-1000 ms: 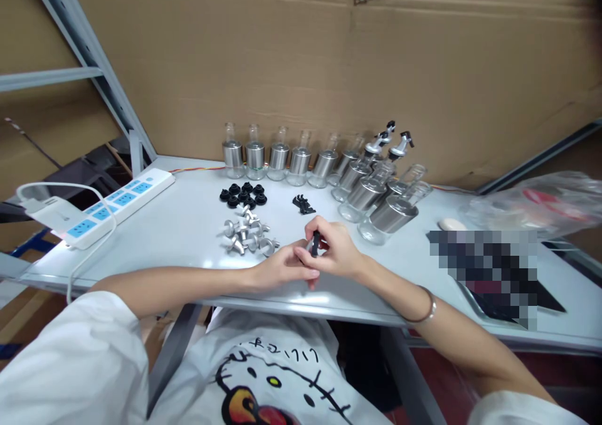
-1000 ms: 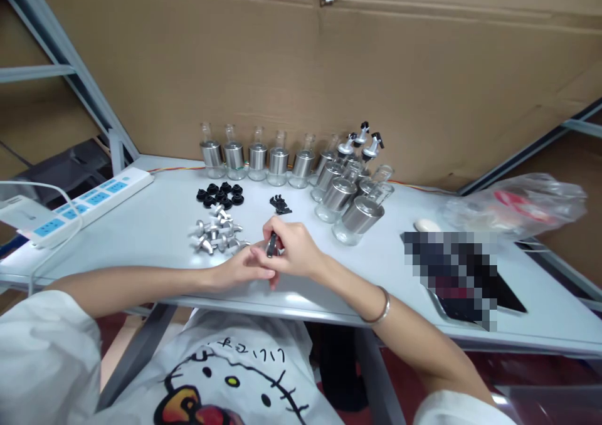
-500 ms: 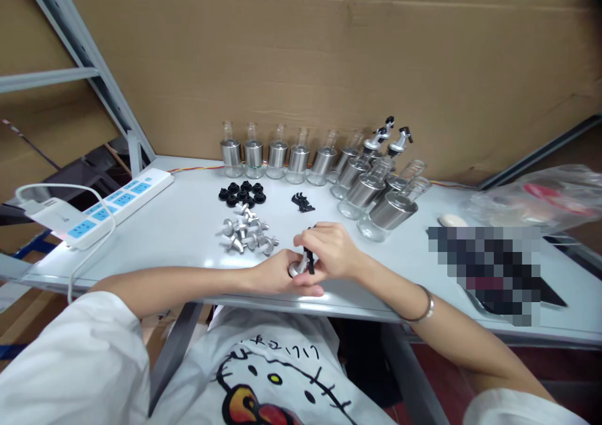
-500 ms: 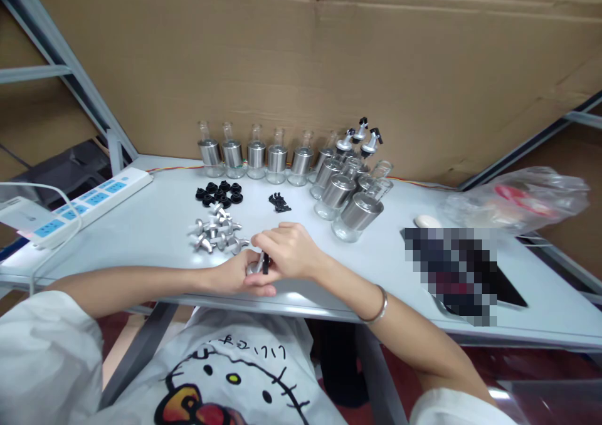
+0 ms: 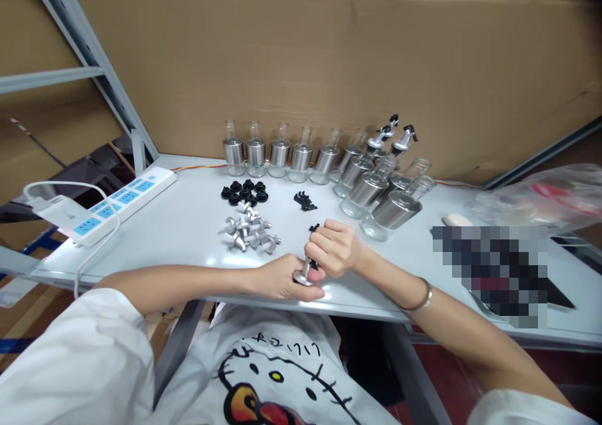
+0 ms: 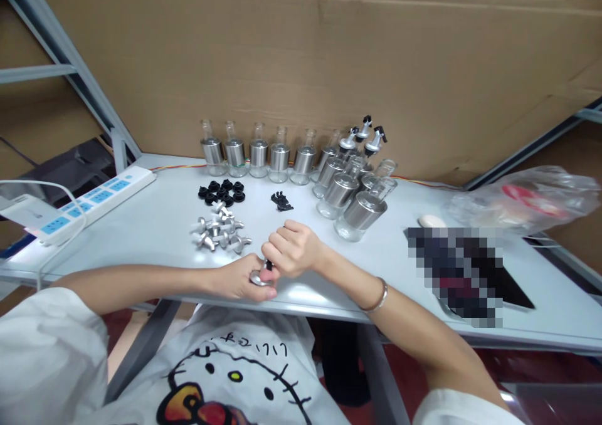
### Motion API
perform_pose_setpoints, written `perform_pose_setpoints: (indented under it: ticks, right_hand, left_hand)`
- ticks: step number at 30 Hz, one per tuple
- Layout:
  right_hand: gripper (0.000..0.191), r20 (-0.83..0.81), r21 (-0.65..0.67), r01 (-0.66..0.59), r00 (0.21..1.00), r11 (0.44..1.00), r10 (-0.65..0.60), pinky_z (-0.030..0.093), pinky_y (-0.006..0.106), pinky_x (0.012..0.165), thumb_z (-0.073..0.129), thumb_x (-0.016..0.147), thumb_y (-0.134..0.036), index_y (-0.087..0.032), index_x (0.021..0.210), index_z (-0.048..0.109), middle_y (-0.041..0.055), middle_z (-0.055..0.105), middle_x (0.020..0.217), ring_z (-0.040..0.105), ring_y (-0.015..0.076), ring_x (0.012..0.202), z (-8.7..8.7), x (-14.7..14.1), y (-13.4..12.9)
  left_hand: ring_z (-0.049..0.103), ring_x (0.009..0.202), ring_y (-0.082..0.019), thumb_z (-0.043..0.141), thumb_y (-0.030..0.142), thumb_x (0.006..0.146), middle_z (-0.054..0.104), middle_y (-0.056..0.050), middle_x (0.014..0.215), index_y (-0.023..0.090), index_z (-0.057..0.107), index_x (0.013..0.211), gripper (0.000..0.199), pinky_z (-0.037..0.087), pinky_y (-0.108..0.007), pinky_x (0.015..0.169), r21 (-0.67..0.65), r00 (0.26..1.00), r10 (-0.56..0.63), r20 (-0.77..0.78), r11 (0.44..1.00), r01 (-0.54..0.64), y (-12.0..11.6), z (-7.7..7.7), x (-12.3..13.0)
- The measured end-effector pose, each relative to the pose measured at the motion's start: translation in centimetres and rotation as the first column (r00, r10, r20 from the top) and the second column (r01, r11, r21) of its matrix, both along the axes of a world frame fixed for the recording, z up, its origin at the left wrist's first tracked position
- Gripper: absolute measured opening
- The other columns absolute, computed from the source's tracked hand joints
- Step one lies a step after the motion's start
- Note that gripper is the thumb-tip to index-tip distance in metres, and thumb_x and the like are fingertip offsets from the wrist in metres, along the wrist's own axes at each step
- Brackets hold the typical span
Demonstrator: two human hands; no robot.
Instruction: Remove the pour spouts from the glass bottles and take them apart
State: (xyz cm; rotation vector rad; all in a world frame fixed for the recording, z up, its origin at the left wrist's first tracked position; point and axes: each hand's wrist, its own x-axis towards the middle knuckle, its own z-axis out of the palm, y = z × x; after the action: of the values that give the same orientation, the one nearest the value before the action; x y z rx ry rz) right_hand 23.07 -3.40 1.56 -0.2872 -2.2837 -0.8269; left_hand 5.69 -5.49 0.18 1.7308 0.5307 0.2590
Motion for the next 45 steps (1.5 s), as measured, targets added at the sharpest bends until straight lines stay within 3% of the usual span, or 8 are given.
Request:
perform_pose_setpoints:
  ticks: [16, 20, 24, 28, 33, 36, 40, 45]
  right_hand:
    - [0.059, -0.088, -0.202, -0.036, 0.996, 0.979, 0.018, 0.025, 0.029, 0.049, 0.015, 0.101, -0.039, -0.02, 0.051, 0.041, -0.0013, 0.036, 0.046, 0.028, 0.012, 0.042, -0.9, -0.3, 0.3]
    - [0.059, -0.372, -0.522, -0.07, 0.915, 0.85, -0.153, 0.029, 0.029, 0.046, 0.008, 0.101, -0.035, -0.021, 0.056, 0.043, -0.0001, 0.042, 0.045, 0.031, 0.0119, 0.038, -0.6, -0.8, -0.8]
    - [0.052, -0.479, -0.606, -0.065, 0.826, 0.793, -0.298, 0.031, 0.028, 0.047, 0.016, 0.1, -0.04, -0.021, 0.058, 0.042, -0.0008, 0.04, 0.046, 0.036, 0.0119, 0.041, 0.9, -0.3, -1.1]
    - [0.042, -0.426, -0.779, 0.028, 0.71, 0.627, -0.561, 0.033, 0.025, 0.05, 0.034, 0.096, -0.05, -0.021, 0.067, 0.045, -0.003, 0.045, 0.054, 0.042, 0.0107, 0.048, 1.4, 1.4, 1.4]
    - [0.027, -0.269, -0.924, 0.022, 0.669, 0.381, -0.693, 0.035, 0.025, 0.058, 0.049, 0.086, -0.041, -0.019, 0.071, 0.052, -0.0037, 0.049, 0.056, 0.044, 0.011, 0.054, -0.4, 4.1, 5.1]
    - [0.015, -0.218, -0.957, -0.003, 0.665, 0.29, -0.714, 0.039, 0.026, 0.063, 0.056, 0.08, -0.031, -0.017, 0.079, 0.059, -0.0019, 0.057, 0.061, 0.052, 0.0124, 0.059, -1.5, 4.9, 6.2]
    - [0.016, -0.199, -0.965, -0.024, 0.715, 0.261, -0.671, 0.045, 0.03, 0.075, 0.058, 0.078, -0.026, -0.016, 0.087, 0.066, 0.0046, 0.07, 0.078, 0.063, 0.0174, 0.073, -2.1, 4.9, 7.1]
    - [0.012, -0.134, -0.931, 0.115, 0.773, 0.345, -0.62, 0.047, 0.033, 0.08, 0.06, 0.079, -0.023, -0.018, 0.087, 0.067, 0.0051, 0.073, 0.085, 0.067, 0.0205, 0.081, -2.7, 4.1, 7.6]
  left_hand:
    - [0.031, 0.047, -0.006, 0.055, 0.041, 0.078, 0.036, 0.007, 0.049, 0.016, 0.046, 0.063, 0.031, 0.023, -0.022, 0.046, -0.004, 1.0, 0.014, 0.003, 1.0, -0.014, 0.4, -0.4, -0.2]
    - [0.036, 0.052, -0.007, 0.061, 0.038, 0.073, 0.042, 0.006, 0.057, 0.017, 0.048, 0.068, 0.025, 0.029, -0.022, 0.051, 0.139, 0.997, -0.054, 0.061, 0.989, 0.045, 0.6, -0.1, -0.2]
    - [0.036, 0.054, -0.007, 0.061, 0.039, 0.076, 0.041, 0.007, 0.059, 0.017, 0.047, 0.071, 0.027, 0.031, -0.021, 0.053, 0.164, 0.996, -0.013, 0.091, 0.987, -0.003, 0.7, 0.0, -0.2]
    - [0.04, 0.056, -0.008, 0.064, 0.035, 0.075, 0.046, 0.006, 0.062, 0.016, 0.05, 0.073, 0.024, 0.034, -0.021, 0.056, 0.142, 0.998, -0.006, 0.057, 0.99, -0.002, 0.5, 0.0, -0.1]
    - [0.038, 0.053, -0.007, 0.062, 0.032, 0.076, 0.043, 0.007, 0.059, 0.016, 0.051, 0.078, 0.019, 0.032, -0.021, 0.055, 0.096, 0.997, 0.076, 0.013, 0.992, -0.077, 0.2, 0.6, 0.0]
    - [0.036, 0.052, -0.007, 0.062, 0.03, 0.075, 0.041, 0.009, 0.057, 0.017, 0.051, 0.08, 0.018, 0.032, -0.02, 0.055, 0.083, 0.997, 0.081, 0.011, 0.993, -0.082, 0.1, 0.8, -0.1]
    - [0.037, 0.053, -0.007, 0.063, 0.031, 0.075, 0.042, 0.008, 0.058, 0.016, 0.052, 0.081, 0.019, 0.032, -0.02, 0.055, 0.085, 0.996, 0.081, 0.023, 0.993, -0.082, 0.1, 0.8, -0.1]
    - [0.037, 0.054, -0.007, 0.063, 0.031, 0.075, 0.042, 0.008, 0.059, 0.016, 0.051, 0.08, 0.019, 0.032, -0.021, 0.056, 0.082, 0.996, 0.078, 0.031, 0.993, -0.081, 0.2, 0.7, 0.0]
